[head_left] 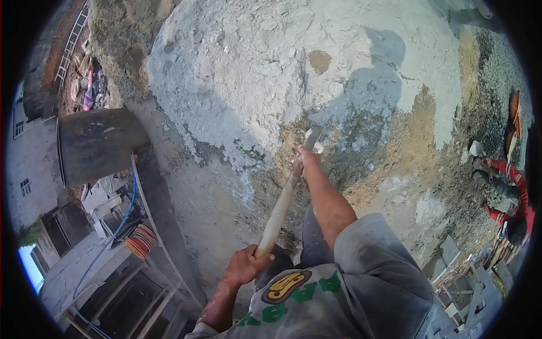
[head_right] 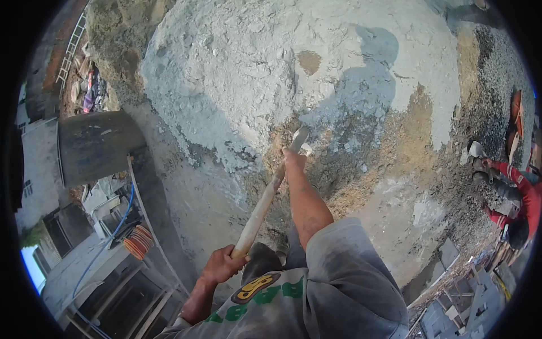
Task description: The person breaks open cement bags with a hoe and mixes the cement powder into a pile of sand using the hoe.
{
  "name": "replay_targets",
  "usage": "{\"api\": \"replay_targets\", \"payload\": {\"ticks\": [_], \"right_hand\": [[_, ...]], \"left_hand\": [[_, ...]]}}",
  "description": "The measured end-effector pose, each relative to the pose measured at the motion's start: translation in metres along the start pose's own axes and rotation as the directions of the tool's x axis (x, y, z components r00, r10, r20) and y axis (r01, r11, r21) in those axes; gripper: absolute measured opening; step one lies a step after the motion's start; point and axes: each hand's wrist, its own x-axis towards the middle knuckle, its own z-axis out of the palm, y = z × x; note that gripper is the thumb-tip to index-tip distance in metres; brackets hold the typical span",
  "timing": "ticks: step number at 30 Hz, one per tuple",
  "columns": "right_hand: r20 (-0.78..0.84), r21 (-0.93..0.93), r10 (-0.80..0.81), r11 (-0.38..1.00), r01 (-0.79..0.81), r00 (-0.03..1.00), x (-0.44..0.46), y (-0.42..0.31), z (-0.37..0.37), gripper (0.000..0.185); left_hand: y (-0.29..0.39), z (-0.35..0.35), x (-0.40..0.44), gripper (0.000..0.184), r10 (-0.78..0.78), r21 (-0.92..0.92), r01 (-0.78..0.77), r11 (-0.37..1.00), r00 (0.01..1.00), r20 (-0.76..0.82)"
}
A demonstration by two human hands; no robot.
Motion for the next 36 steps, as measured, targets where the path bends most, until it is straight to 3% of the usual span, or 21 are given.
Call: {"api": "replay_targets", "payload": {"ticks": [1,3,4,5,8,11,13,15,18,21,23,24,29,33,36], "right_hand": [[-0.031,0.105,-0.012,0.994,0.015,0.999,0.029,-0.016,-0.009,0.044],[0.063,0.212,-0.02,0.977,0.006,0.998,0.016,-0.071,-0.015,0.032],[0.116,0.209,-0.06,0.977,0.035,0.991,-0.016,-0.106,-0.017,0.028],[0.173,0.205,-0.097,0.977,0.061,0.98,-0.039,-0.134,-0.016,0.024],[0.087,0.238,-0.296,0.933,0.269,0.951,-0.04,-0.193,0.003,0.03],[0.222,0.221,-0.538,0.84,0.496,0.813,-0.066,-0.246,0.02,0.023],[0.222,0.212,-0.612,0.79,0.574,0.76,-0.061,-0.276,0.039,0.02],[0.232,0.193,-0.676,0.736,0.648,0.699,-0.039,-0.289,0.06,0.017],[0.256,0.089,-0.653,0.75,0.656,0.712,0.025,-0.26,0.103,0.014],[0.335,-0.023,-0.519,0.83,0.558,0.786,0.075,-0.188,0.129,0.011],[0.348,0.006,-0.47,0.867,0.499,0.811,0.09,-0.157,0.123,0.013],[0.317,-0.019,-0.448,0.878,0.478,0.836,0.083,-0.143,0.122,0.014],[0.188,-0.07,-0.397,0.907,0.416,0.898,0.074,-0.036,0.121,0.011],[0.169,-0.189,-0.333,0.913,0.362,0.928,0.07,0.052,0.109,0.01],[0.147,-0.209,-0.259,0.935,0.286,0.955,0.026,0.108,0.11,0.011]], "left_hand": [[0.01,0.001,0.006,0.037,0.057,-0.034,-0.057,0.998,0.998,-0.011],[0.032,0.004,0.02,0.039,0.19,-0.098,-0.193,0.976,0.981,-0.04],[0.04,0.007,0.033,0.041,0.149,-0.073,-0.148,0.986,0.989,0.016],[0.04,0.013,0.048,0.042,0.201,-0.059,-0.2,0.978,0.98,0.008],[0.034,0.02,0.118,0.047,0.338,0.06,-0.335,0.94,0.94,-0.056],[0.031,0.019,0.2,0.048,0.462,-0.217,-0.458,0.862,0.886,-0.036],[0.041,0.008,0.254,0.047,0.662,-0.176,-0.664,0.727,0.746,-0.079],[0.041,0.01,0.312,0.046,0.574,-0.509,-0.467,0.723,0.816,0.066],[0.019,0.006,0.329,0.046,0.456,-0.528,-0.418,0.739,0.888,-0.065],[-0.042,0.023,0.332,0.045,0.33,-0.556,-0.335,0.761,0.937,-0.112],[-0.064,0.028,0.312,0.049,0.302,-0.455,-0.313,0.834,0.948,-0.098],[-0.072,0.031,0.304,0.052,0.303,-0.395,-0.319,0.862,0.947,-0.103],[-0.159,0.059,0.273,0.049,0.234,-0.44,-0.253,0.862,0.967,-0.097],[-0.213,0.071,0.23,0.048,0.128,-0.423,-0.109,0.9,0.992,0.018],[-0.262,0.09,0.191,0.05,0.034,-0.414,-0.025,0.91,0.999,0.014]]}}
